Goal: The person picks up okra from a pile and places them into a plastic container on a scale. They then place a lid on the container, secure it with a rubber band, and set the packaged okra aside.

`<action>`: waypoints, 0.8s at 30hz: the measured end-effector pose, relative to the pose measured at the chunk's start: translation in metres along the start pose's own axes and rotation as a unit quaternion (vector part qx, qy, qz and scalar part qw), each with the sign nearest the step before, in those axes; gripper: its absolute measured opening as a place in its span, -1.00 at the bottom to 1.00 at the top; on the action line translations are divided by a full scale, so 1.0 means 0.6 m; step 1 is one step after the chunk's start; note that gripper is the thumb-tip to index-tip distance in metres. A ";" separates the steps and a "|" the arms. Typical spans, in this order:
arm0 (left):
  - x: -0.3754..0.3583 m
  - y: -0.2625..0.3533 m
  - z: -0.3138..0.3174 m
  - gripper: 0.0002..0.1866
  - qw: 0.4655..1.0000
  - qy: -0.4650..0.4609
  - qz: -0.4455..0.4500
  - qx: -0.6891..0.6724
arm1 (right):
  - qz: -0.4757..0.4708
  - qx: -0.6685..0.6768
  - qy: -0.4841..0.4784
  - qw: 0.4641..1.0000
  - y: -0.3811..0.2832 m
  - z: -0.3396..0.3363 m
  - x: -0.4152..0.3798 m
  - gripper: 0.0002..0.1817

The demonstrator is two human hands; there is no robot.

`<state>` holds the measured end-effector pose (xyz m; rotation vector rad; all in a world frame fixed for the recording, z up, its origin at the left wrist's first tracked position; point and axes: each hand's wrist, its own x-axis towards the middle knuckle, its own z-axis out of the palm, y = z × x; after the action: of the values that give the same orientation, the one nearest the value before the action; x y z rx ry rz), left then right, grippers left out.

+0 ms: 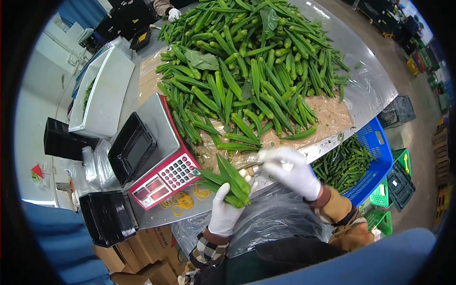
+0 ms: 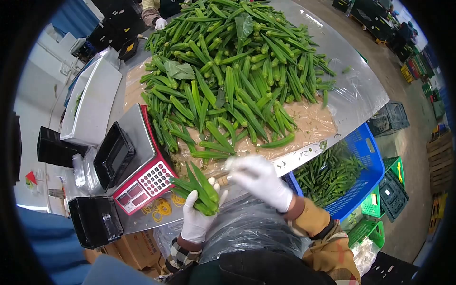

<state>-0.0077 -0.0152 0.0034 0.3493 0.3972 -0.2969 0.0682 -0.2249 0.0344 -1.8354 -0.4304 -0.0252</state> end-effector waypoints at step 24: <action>-0.009 0.009 0.016 -0.14 0.991 -0.063 -0.058 0.104 | -0.019 -0.357 0.515 0.779 0.008 -0.312 -0.009 -0.75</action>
<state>-0.0076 -0.0125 0.0154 0.5104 0.2635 -0.4725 0.1022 -0.4013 0.0866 -2.1923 0.3979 -1.3239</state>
